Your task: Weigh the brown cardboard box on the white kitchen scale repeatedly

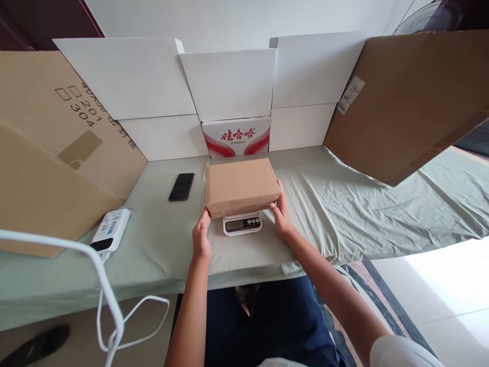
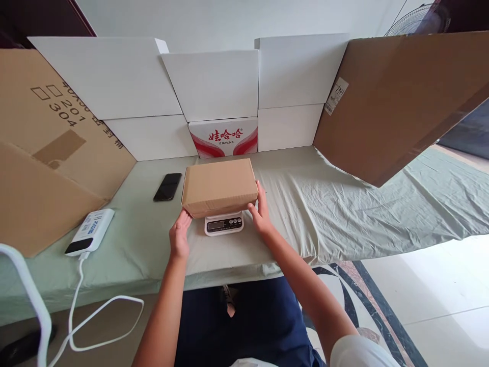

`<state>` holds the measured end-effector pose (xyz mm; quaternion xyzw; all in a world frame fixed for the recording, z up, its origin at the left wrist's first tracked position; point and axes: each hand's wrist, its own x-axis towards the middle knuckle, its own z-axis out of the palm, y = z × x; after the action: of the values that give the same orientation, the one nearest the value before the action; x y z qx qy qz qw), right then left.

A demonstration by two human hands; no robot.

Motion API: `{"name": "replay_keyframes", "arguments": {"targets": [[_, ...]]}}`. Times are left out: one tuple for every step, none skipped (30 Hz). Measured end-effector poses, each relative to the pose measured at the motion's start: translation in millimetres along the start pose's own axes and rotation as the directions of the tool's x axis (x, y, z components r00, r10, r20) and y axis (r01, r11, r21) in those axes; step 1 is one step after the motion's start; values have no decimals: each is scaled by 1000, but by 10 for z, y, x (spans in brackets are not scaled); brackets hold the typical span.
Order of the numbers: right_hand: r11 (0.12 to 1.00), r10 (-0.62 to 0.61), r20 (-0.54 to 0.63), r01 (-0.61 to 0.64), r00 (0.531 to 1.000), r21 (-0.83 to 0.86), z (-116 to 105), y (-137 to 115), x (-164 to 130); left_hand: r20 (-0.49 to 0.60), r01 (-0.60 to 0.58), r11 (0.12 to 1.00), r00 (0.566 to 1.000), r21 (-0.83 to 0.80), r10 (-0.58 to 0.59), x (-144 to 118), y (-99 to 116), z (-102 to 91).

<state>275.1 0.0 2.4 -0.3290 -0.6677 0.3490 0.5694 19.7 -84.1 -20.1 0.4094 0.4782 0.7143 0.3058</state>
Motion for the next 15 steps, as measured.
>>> {"name": "replay_keyframes", "arguments": {"targets": [[1000, -5, -4, 5, 1000, -8, 4, -5, -7, -8, 14, 1000, 1000, 4, -14, -8, 11, 8], [1000, -10, -8, 10, 1000, -15, 11, -7, -3, -13, 28, 1000, 1000, 8, -28, -4, 22, 19], [1000, -14, -9, 14, 1000, -19, 19, -6, 7, -15, 40, 999, 999, 11, -40, 8, 32, 30], [1000, -15, -8, 15, 1000, -20, 28, -4, 20, -14, 50, 999, 999, 14, -50, 22, 39, 40], [1000, -11, -6, 11, 1000, -19, 35, -1, 31, -11, 57, 998, 998, 16, -57, 36, 42, 47], [1000, -5, -4, 5, 1000, -19, 41, 2, 40, -8, 61, 998, 998, 18, -61, 47, 40, 50], [1000, 3, -3, -3, 1000, -18, 45, 6, 46, -6, 63, 998, 998, 19, -62, 54, 34, 49], [1000, 12, -2, -12, 1000, -18, 48, 11, 47, -8, 63, 998, 998, 19, -63, 57, 24, 45], [1000, 19, -1, -19, 1000, -20, 50, 16, 47, -12, 63, 998, 998, 18, -62, 57, 12, 40], [999, 24, 0, -24, 1000, -23, 50, 23, 45, -16, 63, 998, 998, 17, -62, 55, 1, 33], [999, 25, 1, -25, 1000, -27, 50, 30, 43, -21, 62, 998, 998, 15, -62, 51, -9, 27], [999, 23, 1, -23, 1000, -31, 48, 38, 40, -24, 61, 998, 998, 12, -61, 47, -14, 22], [999, 19, 0, -19, 1000, -35, 46, 45, 38, -23, 59, 998, 998, 11, -58, 44, -13, 18], [999, 16, -1, -16, 1000, -37, 41, 50, 37, -18, 51, 999, 999, 9, -51, 40, -6, 16], [999, 15, -2, -15, 1000, -36, 35, 53, 35, -11, 35, 999, 999, 4, -35, 37, 7, 14]]}}
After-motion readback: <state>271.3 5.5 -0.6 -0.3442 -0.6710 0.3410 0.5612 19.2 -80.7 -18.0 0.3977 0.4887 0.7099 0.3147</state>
